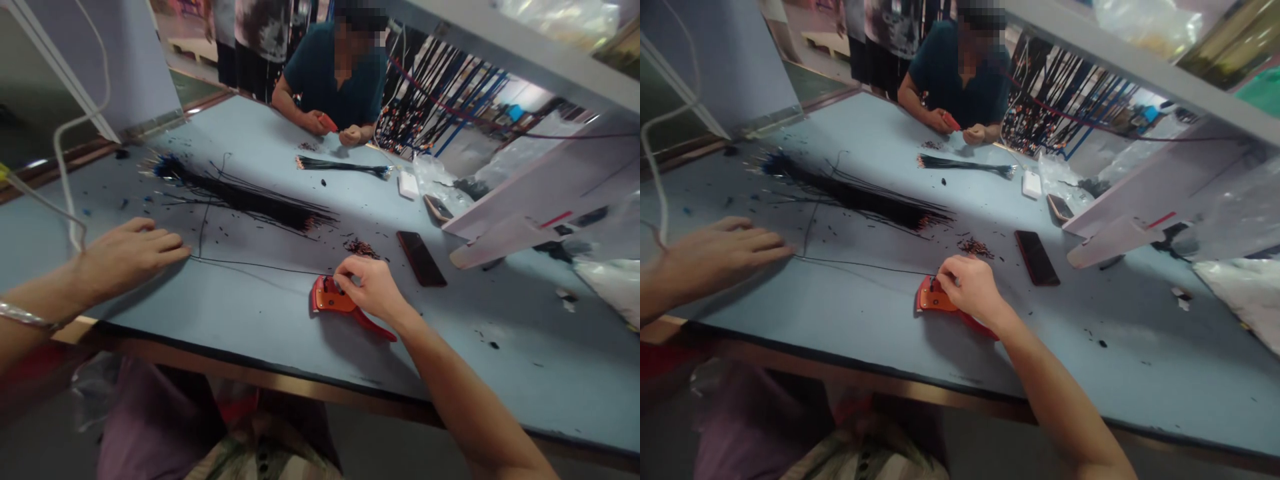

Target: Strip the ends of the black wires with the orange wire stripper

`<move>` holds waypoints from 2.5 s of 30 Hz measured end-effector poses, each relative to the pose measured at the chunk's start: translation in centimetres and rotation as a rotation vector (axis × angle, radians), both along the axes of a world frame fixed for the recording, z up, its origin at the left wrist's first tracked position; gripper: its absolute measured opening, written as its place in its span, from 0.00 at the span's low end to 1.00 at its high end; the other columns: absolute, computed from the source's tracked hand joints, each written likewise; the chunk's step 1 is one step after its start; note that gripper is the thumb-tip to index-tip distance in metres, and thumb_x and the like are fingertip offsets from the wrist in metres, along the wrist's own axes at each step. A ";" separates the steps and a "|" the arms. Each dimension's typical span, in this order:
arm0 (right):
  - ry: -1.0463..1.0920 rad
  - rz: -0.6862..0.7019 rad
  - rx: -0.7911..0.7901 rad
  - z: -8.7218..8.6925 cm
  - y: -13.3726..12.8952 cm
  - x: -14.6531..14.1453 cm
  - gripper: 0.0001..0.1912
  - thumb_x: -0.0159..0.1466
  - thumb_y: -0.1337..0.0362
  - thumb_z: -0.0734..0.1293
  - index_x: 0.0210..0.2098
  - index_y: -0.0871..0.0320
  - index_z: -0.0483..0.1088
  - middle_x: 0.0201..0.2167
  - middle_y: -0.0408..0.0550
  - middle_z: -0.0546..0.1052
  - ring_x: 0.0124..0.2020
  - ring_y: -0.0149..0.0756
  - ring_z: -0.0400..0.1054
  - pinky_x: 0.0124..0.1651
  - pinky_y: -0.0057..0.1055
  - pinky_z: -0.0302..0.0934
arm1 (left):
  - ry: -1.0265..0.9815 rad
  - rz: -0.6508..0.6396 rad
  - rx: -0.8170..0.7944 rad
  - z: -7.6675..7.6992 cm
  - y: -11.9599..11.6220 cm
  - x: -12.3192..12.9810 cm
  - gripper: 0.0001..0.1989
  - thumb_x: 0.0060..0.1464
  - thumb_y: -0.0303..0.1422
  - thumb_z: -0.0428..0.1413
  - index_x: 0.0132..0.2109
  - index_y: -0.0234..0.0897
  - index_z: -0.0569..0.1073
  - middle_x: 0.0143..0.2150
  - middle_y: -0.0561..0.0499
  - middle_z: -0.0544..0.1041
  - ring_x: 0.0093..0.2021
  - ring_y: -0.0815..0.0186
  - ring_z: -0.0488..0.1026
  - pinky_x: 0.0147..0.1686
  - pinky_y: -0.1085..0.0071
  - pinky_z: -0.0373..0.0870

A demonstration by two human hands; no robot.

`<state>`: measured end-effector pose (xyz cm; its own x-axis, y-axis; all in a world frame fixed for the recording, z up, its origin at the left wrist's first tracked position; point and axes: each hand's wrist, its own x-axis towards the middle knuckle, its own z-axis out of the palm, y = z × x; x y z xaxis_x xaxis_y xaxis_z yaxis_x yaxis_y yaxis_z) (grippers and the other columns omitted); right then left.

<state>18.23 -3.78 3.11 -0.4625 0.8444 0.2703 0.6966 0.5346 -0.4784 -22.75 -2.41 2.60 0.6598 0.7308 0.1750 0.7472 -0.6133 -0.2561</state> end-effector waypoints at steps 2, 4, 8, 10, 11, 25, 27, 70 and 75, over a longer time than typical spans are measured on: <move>0.003 -0.002 -0.034 0.0 0.0 -0.2 0.08 0.60 0.71 0.64 0.25 0.57 0.69 0.25 0.44 0.76 0.27 0.33 0.67 0.35 0.29 0.57 | -0.055 0.072 -0.008 0.2 0.3 0.0 0.24 0.61 0.24 0.37 0.42 0.40 0.78 0.37 0.53 0.77 0.37 0.69 0.67 0.46 0.69 0.59; 0.019 -0.003 -0.054 0.1 -0.1 -0.4 0.07 0.60 0.71 0.64 0.25 0.58 0.69 0.25 0.43 0.76 0.27 0.32 0.67 0.35 0.28 0.57 | -0.140 0.223 -0.033 0.6 1.0 0.5 0.20 0.62 0.28 0.41 0.48 0.39 0.77 0.43 0.53 0.78 0.39 0.70 0.69 0.40 0.75 0.60; 0.038 0.013 -0.072 0.7 -0.5 -1.0 0.08 0.60 0.70 0.64 0.25 0.58 0.70 0.25 0.43 0.76 0.27 0.31 0.68 0.34 0.27 0.57 | 0.006 0.417 -0.038 1.7 3.3 2.9 0.22 0.58 0.25 0.44 0.56 0.40 0.72 0.49 0.49 0.74 0.38 0.66 0.67 0.31 0.73 0.57; 0.058 0.017 -0.076 0.8 -0.6 -1.2 0.07 0.60 0.70 0.64 0.26 0.58 0.71 0.26 0.43 0.76 0.28 0.32 0.68 0.35 0.27 0.58 | 0.060 0.341 -0.061 2.0 4.8 4.2 0.21 0.61 0.24 0.41 0.52 0.39 0.75 0.47 0.47 0.74 0.39 0.63 0.66 0.35 0.69 0.59; 0.072 0.015 -0.076 0.8 -0.7 -1.2 0.07 0.60 0.70 0.64 0.26 0.58 0.71 0.26 0.43 0.76 0.28 0.32 0.69 0.35 0.27 0.58 | 0.088 0.305 -0.065 2.1 5.5 4.7 0.21 0.62 0.23 0.41 0.50 0.37 0.76 0.46 0.45 0.74 0.39 0.62 0.65 0.37 0.67 0.59; 0.205 -0.044 -0.096 0.0 -0.5 -1.3 0.07 0.60 0.67 0.64 0.26 0.58 0.71 0.25 0.43 0.76 0.28 0.32 0.69 0.35 0.27 0.60 | 0.080 0.116 -0.028 1.9 10.1 11.7 0.14 0.64 0.30 0.46 0.42 0.33 0.76 0.40 0.48 0.75 0.43 0.64 0.67 0.47 0.67 0.59; 0.203 -0.043 -0.103 -0.1 -0.5 -1.3 0.07 0.60 0.67 0.64 0.26 0.58 0.71 0.25 0.44 0.76 0.28 0.32 0.70 0.36 0.27 0.60 | 0.062 0.122 -0.050 1.6 11.0 13.5 0.13 0.63 0.31 0.47 0.42 0.34 0.77 0.41 0.45 0.76 0.45 0.60 0.69 0.46 0.65 0.60; 0.207 -0.152 -0.031 -0.7 -0.1 -0.5 0.06 0.61 0.69 0.66 0.27 0.58 0.72 0.27 0.44 0.77 0.30 0.33 0.70 0.38 0.28 0.60 | -0.577 -0.159 -0.457 1.1 4.1 19.5 0.16 0.62 0.33 0.47 0.49 0.34 0.76 0.44 0.46 0.80 0.42 0.62 0.74 0.43 0.69 0.66; 0.181 -0.166 0.020 -0.9 0.0 -0.6 0.06 0.62 0.67 0.65 0.29 0.57 0.72 0.28 0.45 0.77 0.32 0.34 0.70 0.40 0.29 0.61 | -0.737 -0.044 -0.537 -0.8 0.9 20.6 0.14 0.61 0.36 0.48 0.45 0.37 0.76 0.42 0.48 0.81 0.40 0.62 0.76 0.39 0.70 0.66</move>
<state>17.64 -3.79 2.16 -0.2600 0.8984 0.3540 0.6795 0.4307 -0.5940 -2.12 -1.51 1.81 0.5449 0.8127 0.2066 0.5817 -0.5438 0.6049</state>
